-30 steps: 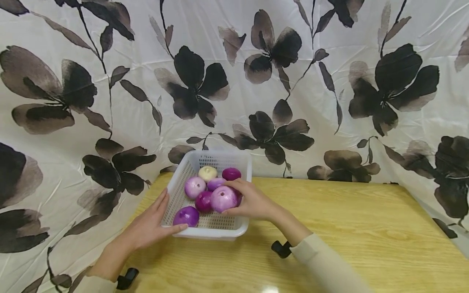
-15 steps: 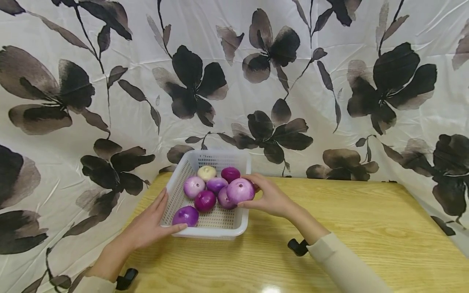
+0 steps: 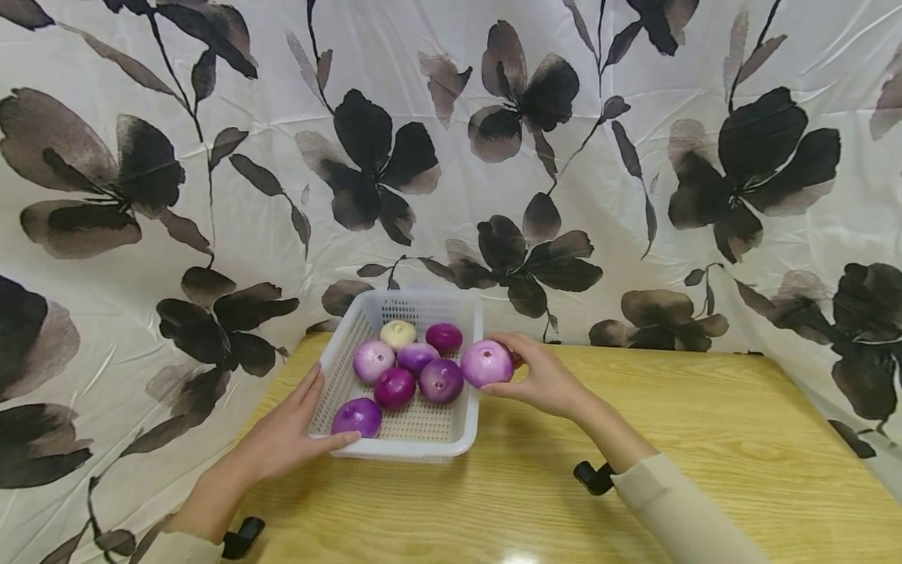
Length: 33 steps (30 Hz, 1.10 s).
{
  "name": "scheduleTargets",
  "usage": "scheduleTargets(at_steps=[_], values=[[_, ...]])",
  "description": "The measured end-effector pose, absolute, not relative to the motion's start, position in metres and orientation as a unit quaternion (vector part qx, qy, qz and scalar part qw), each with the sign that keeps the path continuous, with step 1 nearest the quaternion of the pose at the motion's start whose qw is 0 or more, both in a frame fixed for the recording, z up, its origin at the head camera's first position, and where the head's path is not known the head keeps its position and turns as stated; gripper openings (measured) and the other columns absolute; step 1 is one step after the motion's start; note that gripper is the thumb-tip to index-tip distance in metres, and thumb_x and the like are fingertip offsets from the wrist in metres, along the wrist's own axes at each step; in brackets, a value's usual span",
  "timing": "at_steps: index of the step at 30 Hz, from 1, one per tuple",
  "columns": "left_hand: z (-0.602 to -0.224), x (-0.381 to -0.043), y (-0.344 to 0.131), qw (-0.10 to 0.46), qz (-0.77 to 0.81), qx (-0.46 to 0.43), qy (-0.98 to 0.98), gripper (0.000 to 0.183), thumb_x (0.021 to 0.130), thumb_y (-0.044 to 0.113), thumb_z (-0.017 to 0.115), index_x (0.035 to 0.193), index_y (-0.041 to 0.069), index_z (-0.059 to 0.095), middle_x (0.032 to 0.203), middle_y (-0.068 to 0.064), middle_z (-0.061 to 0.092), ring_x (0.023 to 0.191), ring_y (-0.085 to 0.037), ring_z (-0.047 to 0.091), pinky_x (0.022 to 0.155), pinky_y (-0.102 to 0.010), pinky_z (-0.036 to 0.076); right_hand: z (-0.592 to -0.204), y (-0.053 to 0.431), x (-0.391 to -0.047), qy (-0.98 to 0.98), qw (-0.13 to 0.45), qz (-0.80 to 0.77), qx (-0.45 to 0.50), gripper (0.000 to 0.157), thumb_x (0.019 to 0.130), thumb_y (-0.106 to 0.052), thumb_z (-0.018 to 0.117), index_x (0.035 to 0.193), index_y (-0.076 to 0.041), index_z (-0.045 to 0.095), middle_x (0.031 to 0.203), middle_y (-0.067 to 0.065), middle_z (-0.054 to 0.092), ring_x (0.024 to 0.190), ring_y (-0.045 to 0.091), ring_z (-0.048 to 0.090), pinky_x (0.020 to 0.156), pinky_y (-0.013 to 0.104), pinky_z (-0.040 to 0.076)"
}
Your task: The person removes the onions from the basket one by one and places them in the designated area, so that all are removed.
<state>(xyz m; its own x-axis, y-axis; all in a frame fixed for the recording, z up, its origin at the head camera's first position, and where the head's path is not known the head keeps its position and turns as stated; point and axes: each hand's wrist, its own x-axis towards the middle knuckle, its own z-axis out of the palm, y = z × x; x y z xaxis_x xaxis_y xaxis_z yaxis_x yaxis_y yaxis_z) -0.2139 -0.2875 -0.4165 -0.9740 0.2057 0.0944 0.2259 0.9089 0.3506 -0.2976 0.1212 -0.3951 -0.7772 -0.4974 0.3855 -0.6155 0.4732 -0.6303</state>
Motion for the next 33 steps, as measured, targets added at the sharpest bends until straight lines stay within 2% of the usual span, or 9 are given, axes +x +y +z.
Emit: scheduleTargets(at_steps=[8,15,26,33], values=[[-0.417,-0.215,-0.288,0.027,-0.179,-0.114,-0.977,0.121,0.085,0.075,0.064,0.160,-0.007,0.016,0.170,-0.024,0.006,0.145,-0.056,0.027,0.110,-0.069,0.035,-0.402,0.134,-0.301,-0.867,0.072,0.387,0.305,0.078,0.078,-0.035,0.091,0.144,-0.011,0.058,0.128,0.005,0.064,0.099,0.015,0.064,0.089,0.037,0.056],[-0.416,-0.215,-0.287,0.025,-0.179,-0.112,-0.977,0.122,0.084,0.076,0.063,0.160,-0.007,0.016,0.169,-0.025,0.006,0.145,-0.056,0.027,0.109,-0.070,0.035,-0.407,0.143,-0.310,-0.875,0.073,0.377,0.295,0.073,0.078,-0.031,0.091,0.139,-0.004,0.059,0.125,0.008,0.065,0.099,0.020,0.066,0.090,0.044,0.058],[-0.414,-0.214,-0.286,0.028,-0.180,-0.115,-0.977,0.121,0.085,0.076,0.063,0.160,-0.007,0.017,0.169,-0.025,0.007,0.145,-0.057,0.026,0.110,-0.070,0.034,-0.421,0.156,-0.334,-0.885,0.075,0.374,0.267,0.071,0.081,-0.026,0.090,0.137,0.002,0.058,0.125,0.017,0.066,0.101,0.026,0.066,0.087,0.043,0.058],[-0.414,-0.214,-0.286,0.027,-0.184,-0.114,-0.976,0.122,0.085,0.076,0.064,0.160,-0.007,0.016,0.169,-0.025,0.006,0.145,-0.057,0.027,0.110,-0.071,0.034,-0.428,0.163,-0.350,-0.884,0.057,0.404,0.230,0.073,0.083,-0.027,0.087,0.141,0.004,0.054,0.127,0.023,0.064,0.100,0.029,0.067,0.089,0.044,0.058]])
